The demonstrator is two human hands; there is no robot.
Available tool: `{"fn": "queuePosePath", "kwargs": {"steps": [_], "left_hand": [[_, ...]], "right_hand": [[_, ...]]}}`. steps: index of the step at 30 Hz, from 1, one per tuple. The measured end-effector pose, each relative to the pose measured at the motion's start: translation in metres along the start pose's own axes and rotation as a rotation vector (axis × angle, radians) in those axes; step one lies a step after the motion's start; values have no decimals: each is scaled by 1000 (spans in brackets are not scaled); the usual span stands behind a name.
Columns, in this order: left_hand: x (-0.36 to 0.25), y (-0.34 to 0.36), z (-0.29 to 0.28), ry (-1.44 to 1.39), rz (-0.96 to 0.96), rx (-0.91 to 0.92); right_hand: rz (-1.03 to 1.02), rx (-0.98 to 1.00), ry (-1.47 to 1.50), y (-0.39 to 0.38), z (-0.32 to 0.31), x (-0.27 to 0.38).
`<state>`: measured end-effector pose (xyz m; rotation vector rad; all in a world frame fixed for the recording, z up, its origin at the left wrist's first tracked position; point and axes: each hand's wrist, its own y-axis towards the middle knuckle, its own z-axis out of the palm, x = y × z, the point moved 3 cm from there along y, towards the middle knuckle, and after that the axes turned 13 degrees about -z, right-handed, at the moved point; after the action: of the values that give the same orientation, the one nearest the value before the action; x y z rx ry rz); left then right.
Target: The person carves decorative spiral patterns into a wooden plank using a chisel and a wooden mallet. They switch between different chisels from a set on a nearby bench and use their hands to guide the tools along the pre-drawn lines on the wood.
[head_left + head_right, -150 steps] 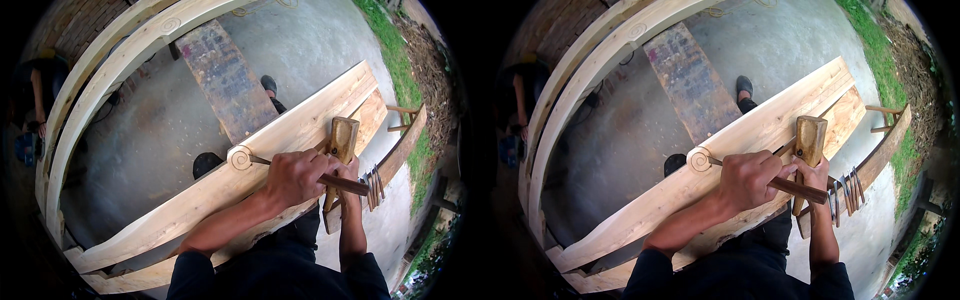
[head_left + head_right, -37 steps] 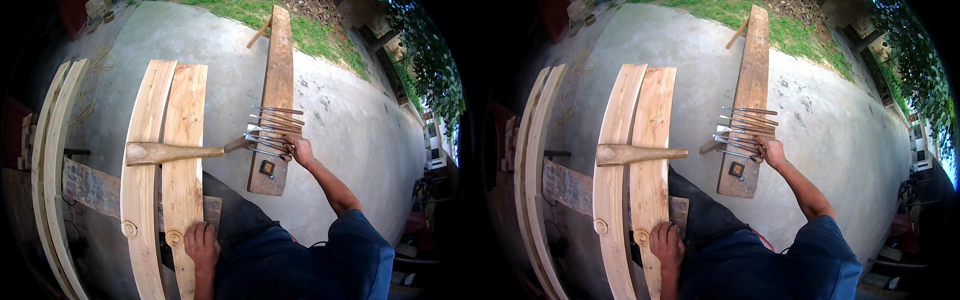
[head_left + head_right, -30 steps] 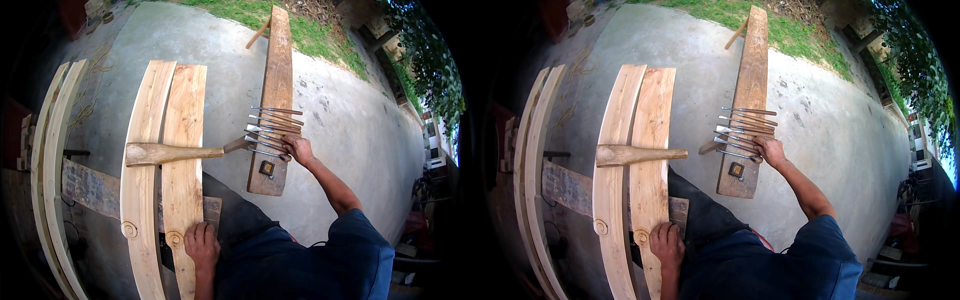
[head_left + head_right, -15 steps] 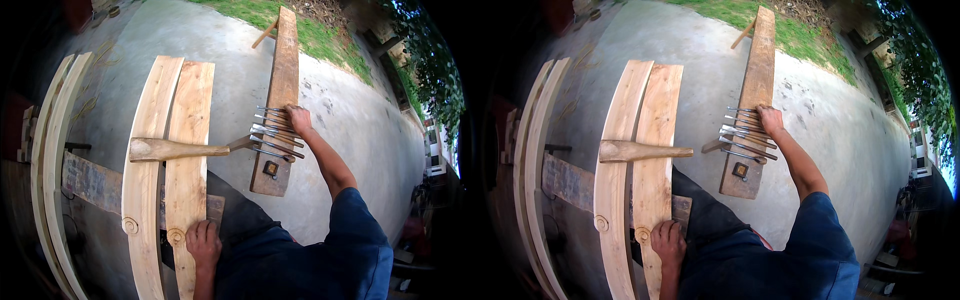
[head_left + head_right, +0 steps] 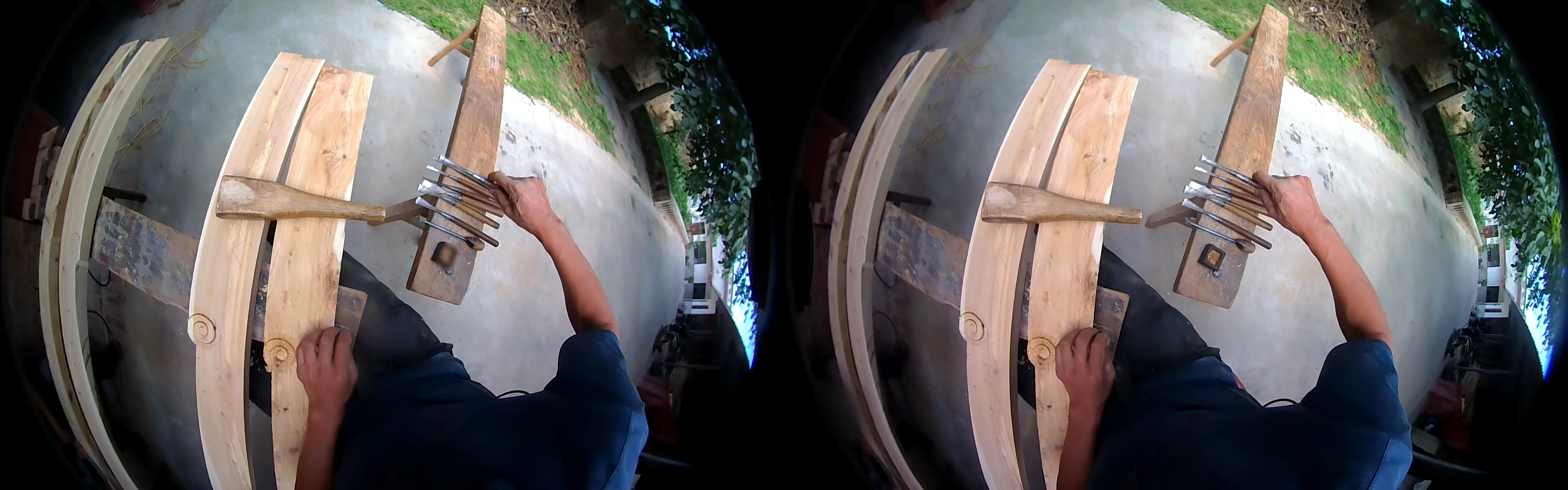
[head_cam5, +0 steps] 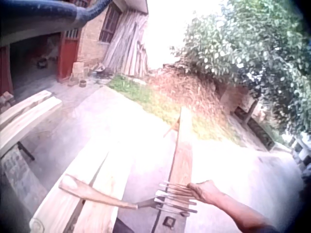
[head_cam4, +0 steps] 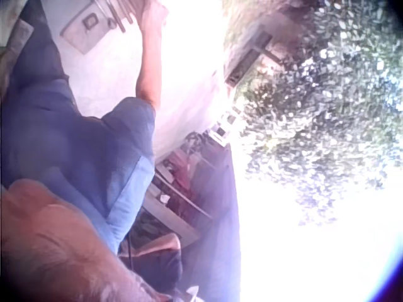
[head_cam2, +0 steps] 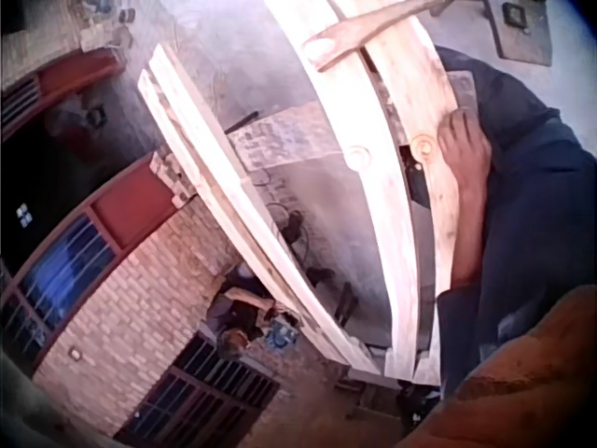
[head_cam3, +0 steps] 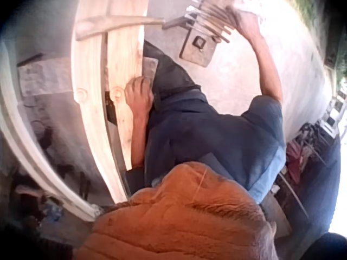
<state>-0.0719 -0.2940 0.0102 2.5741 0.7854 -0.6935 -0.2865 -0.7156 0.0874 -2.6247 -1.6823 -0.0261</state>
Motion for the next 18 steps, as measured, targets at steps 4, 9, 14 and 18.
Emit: {"fn": "queuePosePath", "kwargs": {"steps": [4,9,14,18], "left_hand": [[-1,1,-2,-36,11,-12],[4,-1,-2,-75,13,-19],[5,-3,1,-100,13,-23],[1,-2,7,-104,-1,-35]], "right_hand": [[-100,187,-1,-43,-46,61],[-133,356,-140,-62,-18,78],[-162,350,-159,-64,3,82],[-142,380,-218,-62,4,98]]}}
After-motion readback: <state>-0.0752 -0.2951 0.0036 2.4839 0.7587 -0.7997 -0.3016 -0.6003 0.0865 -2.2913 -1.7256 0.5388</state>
